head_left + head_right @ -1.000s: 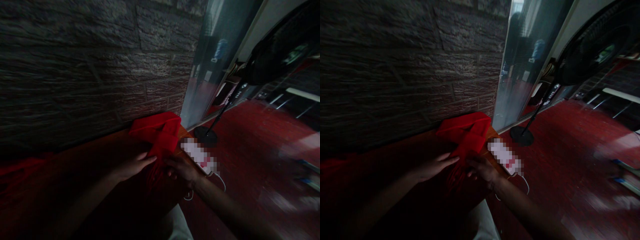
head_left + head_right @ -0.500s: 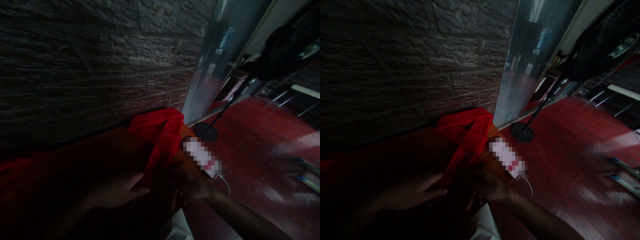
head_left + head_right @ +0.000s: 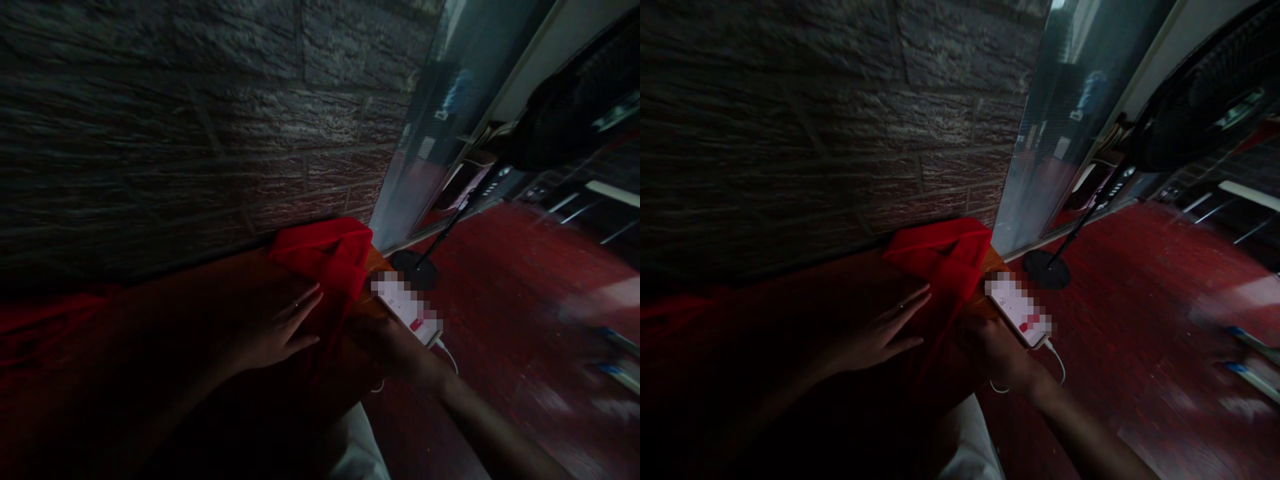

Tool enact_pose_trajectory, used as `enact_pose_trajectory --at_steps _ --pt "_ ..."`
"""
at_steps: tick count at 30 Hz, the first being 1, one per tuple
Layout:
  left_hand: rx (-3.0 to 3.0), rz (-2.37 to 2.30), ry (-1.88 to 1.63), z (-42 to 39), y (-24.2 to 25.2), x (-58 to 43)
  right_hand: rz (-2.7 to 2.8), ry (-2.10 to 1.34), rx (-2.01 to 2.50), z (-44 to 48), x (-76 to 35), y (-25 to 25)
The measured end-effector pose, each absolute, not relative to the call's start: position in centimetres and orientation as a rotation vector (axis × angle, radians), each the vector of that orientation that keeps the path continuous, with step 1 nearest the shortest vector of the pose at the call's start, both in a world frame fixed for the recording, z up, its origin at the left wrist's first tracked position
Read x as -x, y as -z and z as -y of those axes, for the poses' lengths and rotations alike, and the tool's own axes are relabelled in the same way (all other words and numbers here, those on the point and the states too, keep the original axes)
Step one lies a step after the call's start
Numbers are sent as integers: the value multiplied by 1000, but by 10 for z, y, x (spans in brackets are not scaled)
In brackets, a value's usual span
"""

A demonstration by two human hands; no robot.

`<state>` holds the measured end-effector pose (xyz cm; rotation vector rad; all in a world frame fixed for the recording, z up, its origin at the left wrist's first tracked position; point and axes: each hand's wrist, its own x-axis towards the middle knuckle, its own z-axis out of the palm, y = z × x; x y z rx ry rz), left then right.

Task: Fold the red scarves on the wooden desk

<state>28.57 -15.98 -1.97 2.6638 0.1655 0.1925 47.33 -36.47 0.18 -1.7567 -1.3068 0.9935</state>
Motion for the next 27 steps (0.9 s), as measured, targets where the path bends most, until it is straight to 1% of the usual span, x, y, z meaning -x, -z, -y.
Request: enact_pose_trajectory --at_steps 2,4,7,11,13,14,15,19,21,24,27 --pt "-2761 -72 -198 162 28 -283 1344 -671 1853 356 -476 6" --pt "-2822 -19 -225 163 33 -281 1376 -628 1853 348 -472 15" --pt "-2860 7 -224 163 36 -278 1321 -814 1778 345 -458 28" --pt "-2849 -21 -227 162 35 -275 1110 -1169 1615 353 -445 39" --pt "-2838 1 -224 162 33 -274 1097 -1249 1583 359 -447 37" --pt "-2834 31 -208 163 32 -274 1114 -1233 1599 361 -450 35" --pt "-2831 65 -185 163 32 -274 1140 -1166 1639 362 -454 32" --pt "-2807 173 -118 163 30 -277 1236 -585 1825 355 -469 22" --pt "-2800 177 -121 162 31 -277 1268 -399 1830 347 -474 25" --pt "-2800 176 -164 165 31 -276 1269 -320 1853 338 -478 35" --pt "-2807 148 -233 174 30 -275 1201 -317 1882 335 -481 44"
